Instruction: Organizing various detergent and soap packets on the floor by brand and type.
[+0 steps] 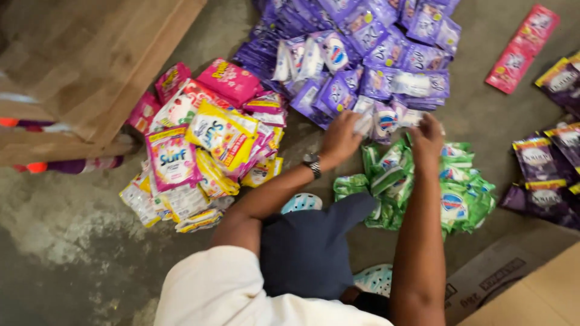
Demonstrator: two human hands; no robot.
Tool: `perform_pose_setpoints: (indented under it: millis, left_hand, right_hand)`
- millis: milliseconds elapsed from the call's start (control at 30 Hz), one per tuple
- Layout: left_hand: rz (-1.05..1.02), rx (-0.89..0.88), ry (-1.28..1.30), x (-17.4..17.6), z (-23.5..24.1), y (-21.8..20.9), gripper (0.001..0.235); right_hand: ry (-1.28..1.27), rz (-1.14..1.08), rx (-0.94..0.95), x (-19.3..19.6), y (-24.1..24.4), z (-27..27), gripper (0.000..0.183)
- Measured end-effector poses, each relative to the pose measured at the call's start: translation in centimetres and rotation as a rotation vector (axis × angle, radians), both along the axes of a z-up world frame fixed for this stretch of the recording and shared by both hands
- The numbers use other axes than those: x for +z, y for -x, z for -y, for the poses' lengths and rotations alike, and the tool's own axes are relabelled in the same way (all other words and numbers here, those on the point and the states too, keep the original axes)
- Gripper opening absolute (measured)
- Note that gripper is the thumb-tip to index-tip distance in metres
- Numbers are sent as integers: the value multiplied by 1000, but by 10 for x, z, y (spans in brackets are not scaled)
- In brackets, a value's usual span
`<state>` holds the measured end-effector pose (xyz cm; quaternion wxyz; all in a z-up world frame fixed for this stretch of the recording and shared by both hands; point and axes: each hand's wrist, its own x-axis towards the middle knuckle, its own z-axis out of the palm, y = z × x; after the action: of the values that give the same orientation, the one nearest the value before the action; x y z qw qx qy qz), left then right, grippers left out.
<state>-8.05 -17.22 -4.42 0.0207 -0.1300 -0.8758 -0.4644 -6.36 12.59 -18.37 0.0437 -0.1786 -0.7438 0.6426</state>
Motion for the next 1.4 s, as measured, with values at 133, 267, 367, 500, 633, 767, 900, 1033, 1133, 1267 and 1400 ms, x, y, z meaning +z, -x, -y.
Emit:
perform_pose_setpoints:
  millis: [133, 267, 367, 500, 633, 767, 900, 1033, 1133, 1267, 1400]
  left_hand:
    - [22, -59, 159, -5, -13, 16, 48]
    - [6, -159, 495, -24, -37, 30, 58]
    - [-82, -154, 635, -61, -51, 33, 56]
    - [-132, -103, 711, -70, -57, 38, 57]
    - [-121, -74, 643, -32, -51, 55, 65]
    - [6, -172, 487, -1, -52, 77, 41]
    - [69, -270, 145, -35, -70, 92, 36]
    - [-26, -392, -58, -56, -74, 85, 41]
    - [-19, -405, 47, -38, -72, 87, 35]
    - [83, -350, 570, -17, -77, 84, 58]
    - [12, -325, 864, -15, -92, 68, 92]
  right_hand:
    - [-111, 179, 33, 31, 23, 49, 76]
    - [-447, 391, 51, 43, 39, 78, 97]
    - [-650, 376, 92, 50, 45, 89, 96]
    - [-681, 410, 115, 34, 46, 80, 81]
    - [-449, 363, 66, 32, 40, 53, 65]
    - [229, 420, -134, 74, 42, 46, 37]
    - [587, 162, -171, 83, 45, 41, 32]
    - [890, -79, -135, 118, 55, 46, 39]
    - [1026, 148, -214, 81, 48, 12, 47]
    - [885, 82, -368, 22, 39, -42, 41]
    - [1092, 32, -358, 52, 29, -69, 40]
